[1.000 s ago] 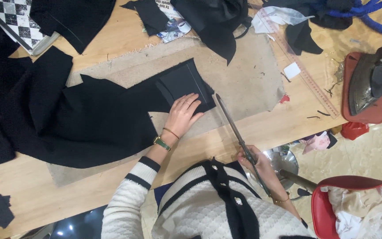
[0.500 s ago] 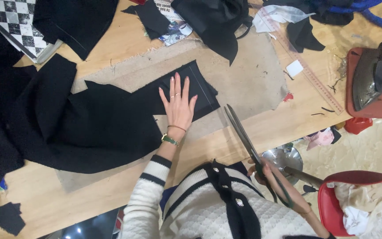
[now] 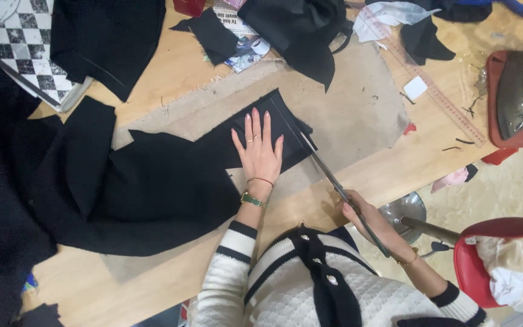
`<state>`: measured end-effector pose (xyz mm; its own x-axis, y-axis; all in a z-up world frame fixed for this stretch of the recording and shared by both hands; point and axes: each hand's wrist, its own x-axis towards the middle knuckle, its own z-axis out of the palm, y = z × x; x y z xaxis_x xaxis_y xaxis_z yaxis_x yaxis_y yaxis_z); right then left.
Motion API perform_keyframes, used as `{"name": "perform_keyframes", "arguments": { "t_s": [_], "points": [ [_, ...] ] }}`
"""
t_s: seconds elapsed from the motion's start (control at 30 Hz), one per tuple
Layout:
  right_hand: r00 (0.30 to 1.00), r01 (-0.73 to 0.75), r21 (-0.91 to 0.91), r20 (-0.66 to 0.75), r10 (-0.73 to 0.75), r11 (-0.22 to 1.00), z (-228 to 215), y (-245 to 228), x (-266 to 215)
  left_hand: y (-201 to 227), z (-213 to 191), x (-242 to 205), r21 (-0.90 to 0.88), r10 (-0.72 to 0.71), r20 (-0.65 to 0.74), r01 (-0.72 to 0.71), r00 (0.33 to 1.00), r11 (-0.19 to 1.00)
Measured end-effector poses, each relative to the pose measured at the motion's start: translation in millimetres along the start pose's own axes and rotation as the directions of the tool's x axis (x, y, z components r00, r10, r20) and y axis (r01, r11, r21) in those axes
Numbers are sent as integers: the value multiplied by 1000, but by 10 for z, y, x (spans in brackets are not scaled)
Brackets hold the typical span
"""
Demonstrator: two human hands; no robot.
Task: The person measures and marks a piece of black fabric using a clear ruler and white chalk. They then use large scissors to cut the fabric along the marked lines.
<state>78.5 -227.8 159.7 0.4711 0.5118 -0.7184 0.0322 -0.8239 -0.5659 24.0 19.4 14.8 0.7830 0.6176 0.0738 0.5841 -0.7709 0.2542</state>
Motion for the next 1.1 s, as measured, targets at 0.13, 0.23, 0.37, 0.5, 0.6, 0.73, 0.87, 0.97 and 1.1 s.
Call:
{"name": "perform_keyframes", "arguments": {
  "t_s": [0.13, 0.23, 0.37, 0.5, 0.6, 0.73, 0.87, 0.97, 1.1],
  "points": [
    [999, -34, -14, -15, 34, 999, 84, 195, 113, 2, -23, 6, 22, -5, 23, 5, 1000, 1000],
    [998, -55, -20, -41, 54, 998, 113, 183, 133, 7, -40, 10, 32, -8, 30, 7, 1000, 999],
    [996, -55, 57, -67, 59, 997, 130, 363, 251, 11, -82, 11, 47, -16, 51, 13, 999, 999],
    [997, -28, 205, -59, 41, 978, 145, 462, 283, 7, -82, 11, 45, -12, 47, 10, 999, 999],
    [999, 10, 239, -53, 3, 971, 127, 430, 259, 4, -95, 12, 50, -18, 49, 16, 999, 999],
    [995, -89, 122, -34, 93, 989, 102, 98, 199, 4, -112, 13, 47, -13, 41, 11, 999, 999],
    [996, -84, 28, -20, 84, 996, 121, -115, 314, 8, -96, 15, 32, -12, 42, 11, 999, 999],
    [998, -64, 14, -27, 64, 998, 119, -198, 362, -3, -74, 16, 23, -8, 42, 7, 999, 1000],
    [996, -86, 1, -29, 86, 996, 126, -133, 421, 8, -83, 19, 28, -8, 54, 7, 999, 1000]
  ]
}}
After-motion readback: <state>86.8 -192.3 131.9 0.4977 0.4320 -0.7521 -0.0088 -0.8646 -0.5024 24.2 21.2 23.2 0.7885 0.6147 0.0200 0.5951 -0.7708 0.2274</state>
